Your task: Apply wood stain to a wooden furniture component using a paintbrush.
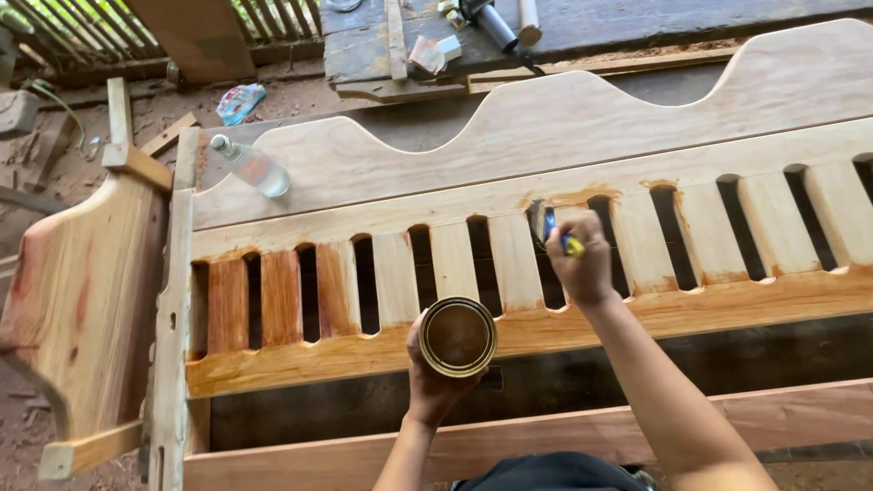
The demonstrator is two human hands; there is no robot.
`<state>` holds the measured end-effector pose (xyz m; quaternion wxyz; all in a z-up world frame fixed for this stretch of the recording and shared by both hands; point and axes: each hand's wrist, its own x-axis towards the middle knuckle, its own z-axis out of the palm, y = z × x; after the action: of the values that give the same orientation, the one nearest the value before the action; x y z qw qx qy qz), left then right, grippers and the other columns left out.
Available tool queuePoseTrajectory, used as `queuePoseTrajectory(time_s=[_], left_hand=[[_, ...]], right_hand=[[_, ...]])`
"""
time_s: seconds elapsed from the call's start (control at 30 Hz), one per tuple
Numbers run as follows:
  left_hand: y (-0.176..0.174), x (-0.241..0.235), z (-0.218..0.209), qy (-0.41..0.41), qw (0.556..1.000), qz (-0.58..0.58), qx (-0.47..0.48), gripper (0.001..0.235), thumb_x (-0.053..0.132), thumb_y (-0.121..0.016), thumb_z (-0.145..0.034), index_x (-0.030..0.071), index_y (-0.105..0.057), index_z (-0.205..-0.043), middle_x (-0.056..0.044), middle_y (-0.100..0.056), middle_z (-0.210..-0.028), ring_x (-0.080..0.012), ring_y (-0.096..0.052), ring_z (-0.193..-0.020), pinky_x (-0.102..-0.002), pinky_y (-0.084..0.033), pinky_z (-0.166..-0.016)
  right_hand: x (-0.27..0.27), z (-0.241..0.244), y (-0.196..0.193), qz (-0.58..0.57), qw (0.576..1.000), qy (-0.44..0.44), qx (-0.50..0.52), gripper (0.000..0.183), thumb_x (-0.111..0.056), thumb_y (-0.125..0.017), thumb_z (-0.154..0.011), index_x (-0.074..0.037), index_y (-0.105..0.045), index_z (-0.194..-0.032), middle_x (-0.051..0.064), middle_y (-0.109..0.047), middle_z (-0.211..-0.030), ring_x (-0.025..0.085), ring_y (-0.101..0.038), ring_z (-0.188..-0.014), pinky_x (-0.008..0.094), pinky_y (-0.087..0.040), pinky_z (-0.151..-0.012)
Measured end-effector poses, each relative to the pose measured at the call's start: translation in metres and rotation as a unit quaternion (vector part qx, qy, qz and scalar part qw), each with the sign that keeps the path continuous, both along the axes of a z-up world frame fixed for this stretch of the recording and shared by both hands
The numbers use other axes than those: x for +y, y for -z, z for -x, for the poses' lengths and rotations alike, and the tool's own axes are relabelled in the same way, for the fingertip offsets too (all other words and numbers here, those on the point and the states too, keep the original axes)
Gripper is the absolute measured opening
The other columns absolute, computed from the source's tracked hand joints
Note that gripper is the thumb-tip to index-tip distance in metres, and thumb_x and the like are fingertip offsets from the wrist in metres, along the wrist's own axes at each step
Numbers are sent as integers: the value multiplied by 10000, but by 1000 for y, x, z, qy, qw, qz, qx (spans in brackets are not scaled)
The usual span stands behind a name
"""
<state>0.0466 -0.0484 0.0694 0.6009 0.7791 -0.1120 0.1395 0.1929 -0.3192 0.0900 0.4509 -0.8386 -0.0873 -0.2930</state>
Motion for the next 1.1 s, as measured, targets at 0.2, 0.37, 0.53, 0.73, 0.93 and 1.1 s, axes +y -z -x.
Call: queuePoseTrajectory(time_s=[0.2,0.37,0.53,0.73,0.93,1.1], left_hand=[[9,-4,-10,-35,997,-62,-8,1209,221,-978,-645,99,-159,-1526,-143,-446,-1463,-299,-515,-1356,-428,-421,-1163],[-6,-4,-9,-33,999,-24,-1,1164,203,-977,-673,84,-196,-1527,-146,-451,-1468,-304,-506,-1374,-424,-434,-1180],[-17,-9,-5,-17,999,41,12,1088,176,-962,-690,91,-270,-1525,-132,-481,-1439,-283,-534,-1349,-416,-465,-1171],[-18,-14,9,-46,998,-9,-49,1189,169,-983,-644,90,-202,-1538,-134,-467,-1436,-285,-524,-1333,-420,-443,-1162],[-13,-16,23,-57,996,-36,-51,1222,176,-997,-618,102,-202,-1543,-138,-479,-1446,-295,-541,-1334,-426,-469,-1152],[-22,-26,28,-90,993,-35,-75,1214,183,-1005,-600,106,-233,-1534,-139,-494,-1438,-301,-550,-1324,-430,-478,-1141]], right_hand=[[-2,32,-101,-307,938,-93,132,151,-59,-641,-1034,-54,-499,-1085,92,-649,-881,153,-721,-685,261,-610,-543],[20,59,-133,-303,922,-198,137,159,-58,-647,-1022,-55,-512,-1105,97,-677,-919,152,-728,-699,251,-598,-538],[54,77,-137,-227,904,-273,240,160,-80,-691,-970,-65,-559,-1059,60,-666,-869,125,-697,-716,258,-584,-584],[84,88,-138,31,941,-273,197,192,-186,-746,-933,-75,-599,-989,115,-658,-864,258,-694,-759,362,-572,-674],[88,91,-130,78,926,-318,187,226,-221,-718,-936,-76,-559,-1006,135,-654,-948,343,-710,-811,416,-573,-652],[83,96,-124,108,925,-333,147,199,-213,-691,-957,-72,-562,-1011,138,-650,-987,366,-694,-813,434,-566,-657]])
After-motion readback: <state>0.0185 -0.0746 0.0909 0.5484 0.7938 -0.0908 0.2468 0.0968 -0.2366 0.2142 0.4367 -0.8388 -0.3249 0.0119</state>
